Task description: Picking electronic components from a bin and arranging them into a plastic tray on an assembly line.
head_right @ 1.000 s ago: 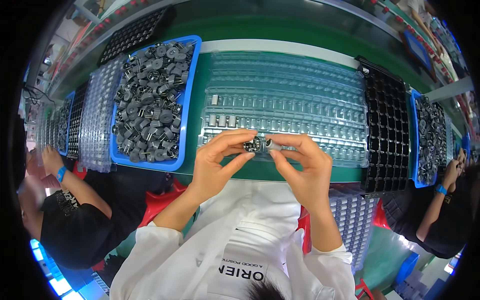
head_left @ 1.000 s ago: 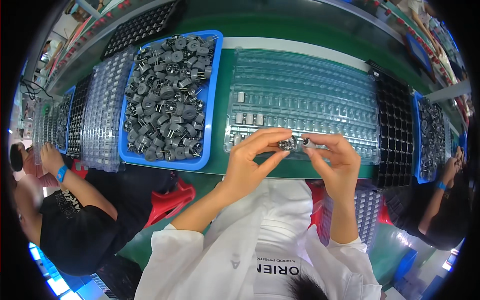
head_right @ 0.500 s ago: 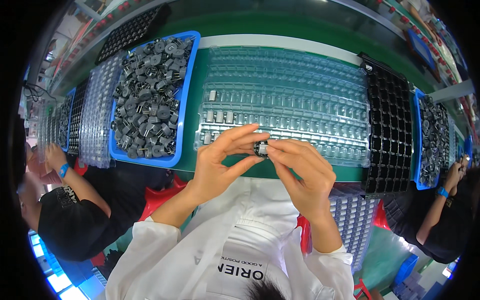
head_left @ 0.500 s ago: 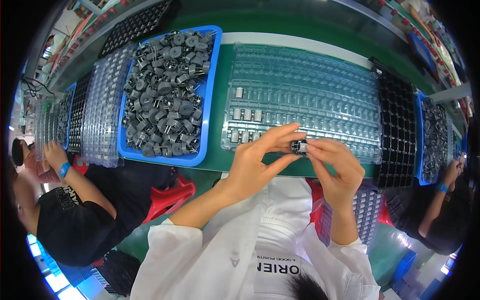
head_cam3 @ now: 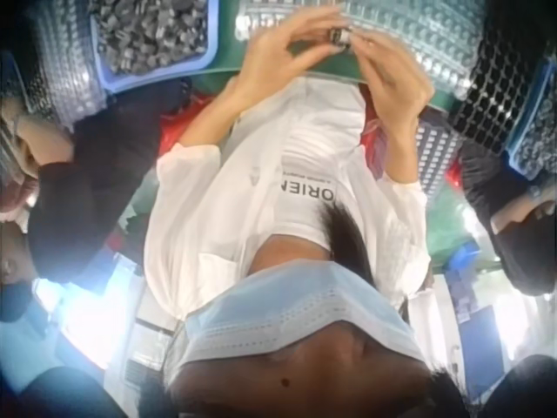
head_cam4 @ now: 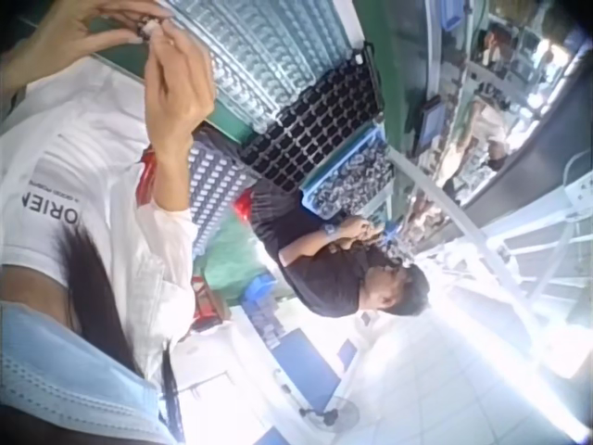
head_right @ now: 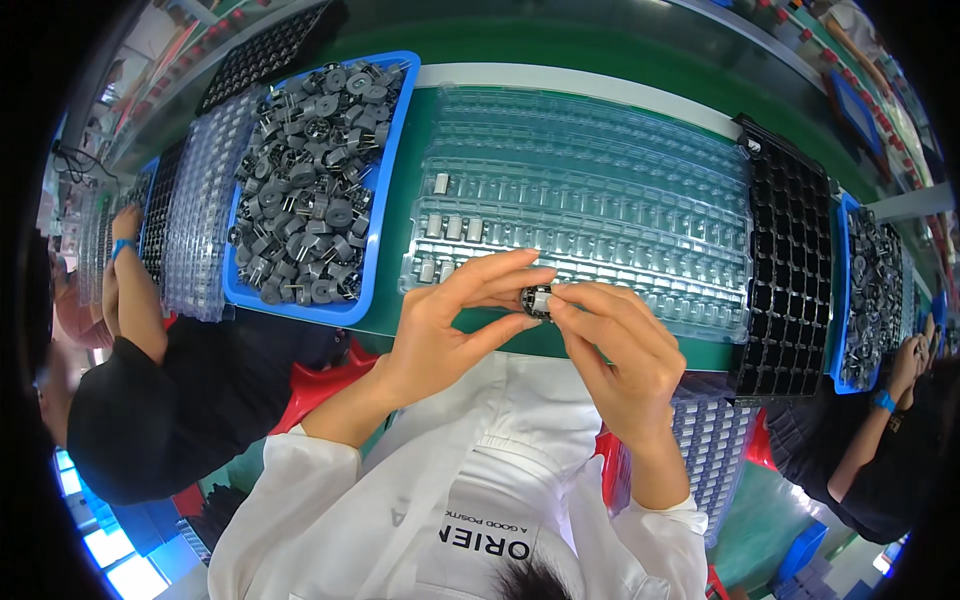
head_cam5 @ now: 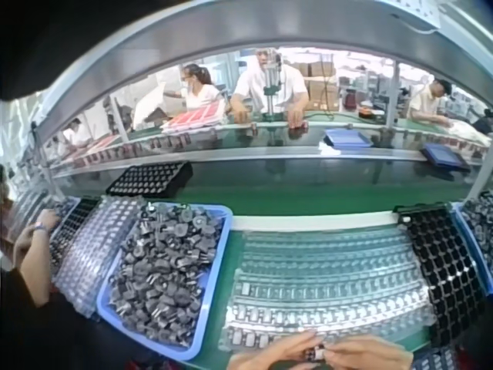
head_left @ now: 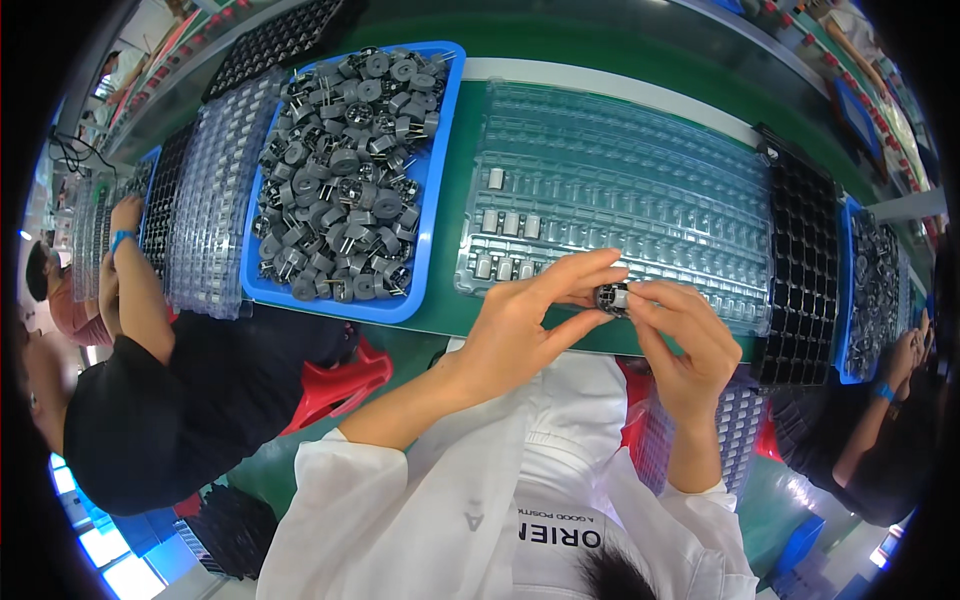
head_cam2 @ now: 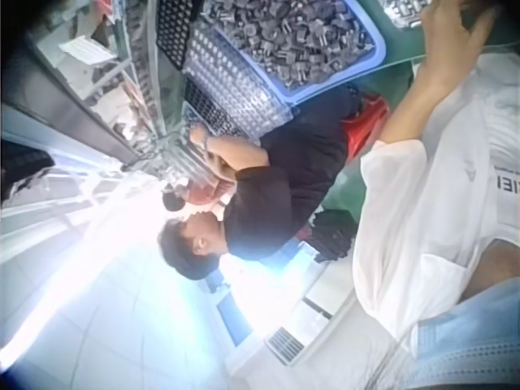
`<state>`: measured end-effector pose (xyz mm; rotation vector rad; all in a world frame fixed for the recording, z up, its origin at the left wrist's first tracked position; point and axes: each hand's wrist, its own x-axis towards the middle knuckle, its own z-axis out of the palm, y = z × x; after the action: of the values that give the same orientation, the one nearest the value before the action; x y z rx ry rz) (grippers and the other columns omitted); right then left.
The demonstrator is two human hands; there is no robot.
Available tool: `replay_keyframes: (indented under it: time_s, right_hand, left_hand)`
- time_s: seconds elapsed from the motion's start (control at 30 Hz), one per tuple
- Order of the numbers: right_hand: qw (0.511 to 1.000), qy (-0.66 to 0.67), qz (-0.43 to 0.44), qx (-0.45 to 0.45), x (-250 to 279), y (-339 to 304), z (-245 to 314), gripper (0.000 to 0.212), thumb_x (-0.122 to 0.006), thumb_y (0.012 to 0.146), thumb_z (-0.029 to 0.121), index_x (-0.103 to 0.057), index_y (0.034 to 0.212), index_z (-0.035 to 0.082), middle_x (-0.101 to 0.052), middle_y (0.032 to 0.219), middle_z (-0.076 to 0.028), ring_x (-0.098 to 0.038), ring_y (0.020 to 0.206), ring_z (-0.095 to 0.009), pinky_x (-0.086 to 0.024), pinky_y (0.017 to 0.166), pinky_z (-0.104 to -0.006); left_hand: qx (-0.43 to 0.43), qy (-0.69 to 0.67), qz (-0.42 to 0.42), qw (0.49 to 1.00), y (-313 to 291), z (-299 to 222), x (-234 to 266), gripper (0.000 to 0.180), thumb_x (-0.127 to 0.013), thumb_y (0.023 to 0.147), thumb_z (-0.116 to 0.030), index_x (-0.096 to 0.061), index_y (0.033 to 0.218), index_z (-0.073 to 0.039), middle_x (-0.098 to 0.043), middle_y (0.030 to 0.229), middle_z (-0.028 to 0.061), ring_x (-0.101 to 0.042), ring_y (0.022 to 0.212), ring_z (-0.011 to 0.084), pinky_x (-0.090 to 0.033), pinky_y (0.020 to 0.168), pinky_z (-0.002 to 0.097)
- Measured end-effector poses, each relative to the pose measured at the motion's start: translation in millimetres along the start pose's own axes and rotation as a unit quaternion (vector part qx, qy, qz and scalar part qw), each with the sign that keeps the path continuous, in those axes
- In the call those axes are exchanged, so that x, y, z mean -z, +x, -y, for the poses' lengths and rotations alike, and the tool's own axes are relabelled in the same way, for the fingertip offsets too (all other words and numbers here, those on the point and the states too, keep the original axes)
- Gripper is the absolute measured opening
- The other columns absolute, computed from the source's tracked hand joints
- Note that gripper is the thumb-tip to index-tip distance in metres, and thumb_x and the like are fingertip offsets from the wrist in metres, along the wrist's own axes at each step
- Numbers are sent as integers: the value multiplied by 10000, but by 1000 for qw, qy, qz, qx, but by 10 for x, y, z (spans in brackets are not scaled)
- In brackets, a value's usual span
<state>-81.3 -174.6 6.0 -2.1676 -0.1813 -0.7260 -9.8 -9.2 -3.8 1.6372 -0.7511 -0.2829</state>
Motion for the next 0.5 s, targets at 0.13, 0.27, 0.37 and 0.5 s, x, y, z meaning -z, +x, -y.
replay_keyframes:
  time_s: [0.13, 0.27, 0.37, 0.5]
  right_hand:
    - [1000, 15, 20, -9, 29, -3, -1, 216, -702, 673, -112, -691, 868, -18, -685, 887, -119, -652, 815, -234, -511, 732, -302]
    - [1000, -15, 15, 8, 14, 0, 38, 209, -695, 679, -112, -688, 866, -20, -680, 876, -121, -651, 806, -239, -509, 724, -303]
    - [999, -24, 29, 20, 2, 11, 26, 199, -688, 685, -113, -683, 863, -24, -675, 883, -123, -649, 813, -245, -508, 730, -305]
    - [995, -25, 94, 28, -53, 49, -8, 214, -695, 692, -105, -668, 890, -29, -671, 954, -143, -650, 872, -257, -513, 765, -313]
  left_hand:
    - [8, -12, 7, 1000, -17, 13, 3, 520, -675, 799, 28, -495, 1285, -19, -648, 1156, 65, -669, 905, 152, -555, 825, 283]
    - [-7, -6, 13, 1000, -24, 22, 10, 510, -673, 800, 30, -502, 1278, -15, -645, 1158, 72, -667, 911, 154, -555, 824, 283]
    - [-9, -1, 16, 1000, -33, 34, 28, 515, -677, 796, 30, -502, 1279, -13, -643, 1156, 79, -667, 914, 156, -555, 826, 284]
    - [28, -22, -5, 999, -82, 99, 59, 501, -682, 793, 27, -520, 1265, -16, -641, 1152, 83, -664, 924, 155, -553, 833, 285]
